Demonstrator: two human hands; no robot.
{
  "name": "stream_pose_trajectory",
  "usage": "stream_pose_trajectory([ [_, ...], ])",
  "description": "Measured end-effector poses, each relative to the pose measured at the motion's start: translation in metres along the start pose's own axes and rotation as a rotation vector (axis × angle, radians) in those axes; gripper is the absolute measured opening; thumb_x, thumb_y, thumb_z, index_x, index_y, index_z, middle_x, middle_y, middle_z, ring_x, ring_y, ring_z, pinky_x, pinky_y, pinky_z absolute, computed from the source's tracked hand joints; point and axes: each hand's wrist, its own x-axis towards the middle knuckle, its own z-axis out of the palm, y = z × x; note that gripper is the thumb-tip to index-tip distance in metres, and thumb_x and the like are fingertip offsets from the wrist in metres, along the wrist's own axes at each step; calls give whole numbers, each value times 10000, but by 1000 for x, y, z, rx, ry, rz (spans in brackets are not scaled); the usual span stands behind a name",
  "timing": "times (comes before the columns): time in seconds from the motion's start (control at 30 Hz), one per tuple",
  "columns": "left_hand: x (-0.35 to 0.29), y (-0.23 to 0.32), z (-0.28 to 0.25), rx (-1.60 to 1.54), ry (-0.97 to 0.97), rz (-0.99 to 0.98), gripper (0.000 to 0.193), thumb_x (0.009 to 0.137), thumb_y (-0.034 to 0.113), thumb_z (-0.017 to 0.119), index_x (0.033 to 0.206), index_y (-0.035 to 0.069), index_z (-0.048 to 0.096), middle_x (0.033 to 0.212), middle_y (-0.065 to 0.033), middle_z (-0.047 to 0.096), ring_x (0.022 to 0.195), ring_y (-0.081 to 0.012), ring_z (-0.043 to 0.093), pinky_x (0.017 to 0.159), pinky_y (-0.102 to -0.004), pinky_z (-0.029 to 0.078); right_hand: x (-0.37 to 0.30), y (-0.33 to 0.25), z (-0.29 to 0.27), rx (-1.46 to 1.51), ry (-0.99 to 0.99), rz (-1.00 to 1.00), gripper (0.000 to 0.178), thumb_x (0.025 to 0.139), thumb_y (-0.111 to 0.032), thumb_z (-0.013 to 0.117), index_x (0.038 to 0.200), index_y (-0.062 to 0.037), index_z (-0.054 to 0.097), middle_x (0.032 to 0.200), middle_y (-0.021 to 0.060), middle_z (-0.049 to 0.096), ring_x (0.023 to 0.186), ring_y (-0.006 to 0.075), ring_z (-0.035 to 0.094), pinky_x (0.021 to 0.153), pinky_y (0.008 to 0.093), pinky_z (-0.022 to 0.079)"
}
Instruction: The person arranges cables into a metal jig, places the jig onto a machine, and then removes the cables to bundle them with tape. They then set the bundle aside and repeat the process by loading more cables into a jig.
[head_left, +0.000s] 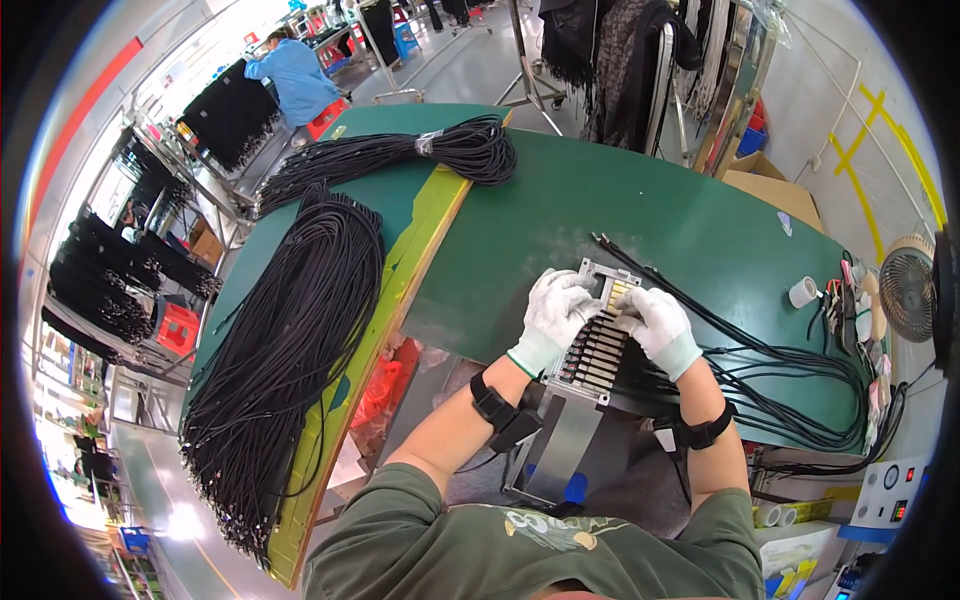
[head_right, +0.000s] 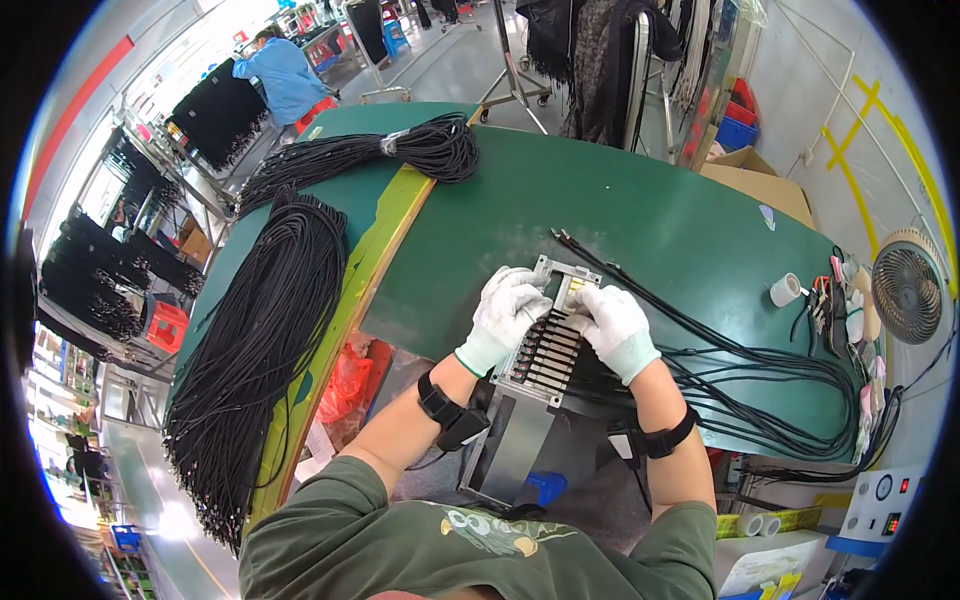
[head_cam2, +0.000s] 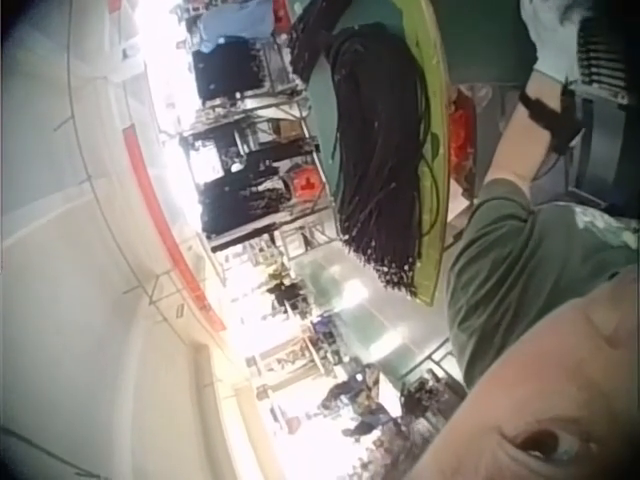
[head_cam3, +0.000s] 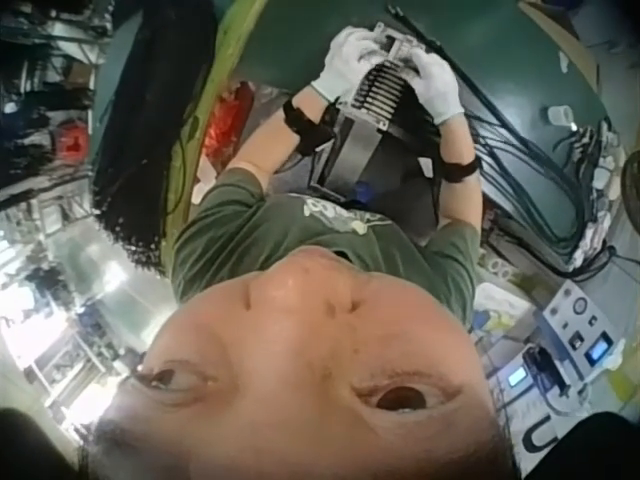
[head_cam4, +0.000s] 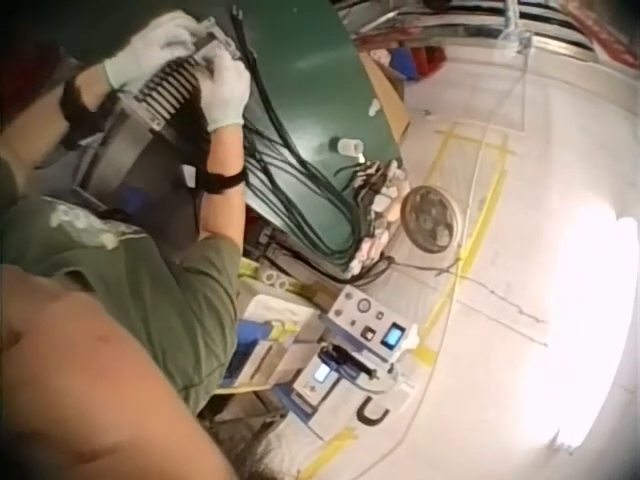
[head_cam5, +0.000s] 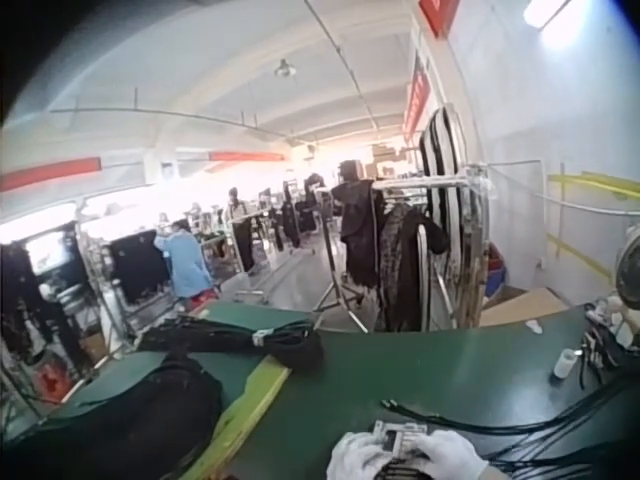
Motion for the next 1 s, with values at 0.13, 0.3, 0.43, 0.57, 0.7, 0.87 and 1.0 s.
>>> stream_pose_trajectory([
  [0.13,-3,-8,2,-73,63,-94,197,826,230,719,815,33,724,1033,-102,715,1029,-294,620,917,-420,480,0,17,-3,9,-47,22,165,818,-147,694,939,-36,685,858,140,688,847,326,636,777,417,497],
  [0.3,-4,-10,2,-89,36,-189,230,856,263,703,834,37,736,1041,-106,713,1033,-295,614,924,-416,478,2,17,-2,50,-46,49,167,838,-180,677,903,-28,694,843,145,685,844,328,636,775,410,496],
  [0.43,-3,-6,1,-90,11,-190,238,878,245,689,841,11,711,1051,-133,702,1040,-311,614,938,-414,472,0,20,-2,19,-25,26,161,837,-176,682,910,-32,699,830,138,686,843,331,636,769,411,497],
  [0.57,-4,-7,0,-90,7,-182,238,886,234,685,847,-1,700,1056,-146,697,1043,-315,615,946,-414,467,0,19,0,32,-9,21,157,836,-175,685,910,-37,704,830,134,688,840,330,636,762,413,498],
  [0.7,-4,-8,1,-107,13,-206,241,885,238,686,855,0,705,1059,-143,697,1046,-311,613,948,-412,466,1,16,-2,34,-10,35,151,835,-173,687,905,-41,708,838,135,692,844,324,636,760,413,498],
  [0.87,-1,-9,0,-98,-14,-203,231,874,232,698,873,1,712,1071,-142,693,1052,-309,610,939,-405,475,1,18,-1,38,9,38,156,834,-177,690,899,-36,708,837,141,690,822,327,637,748,414,501],
  [1.0,-1,-8,-3,-101,-7,-213,212,856,220,714,882,10,720,1084,-139,689,1056,-309,607,937,-399,479,1,14,-5,60,-37,77,171,833,-185,695,904,-31,709,850,147,692,815,331,646,741,408,508],
])
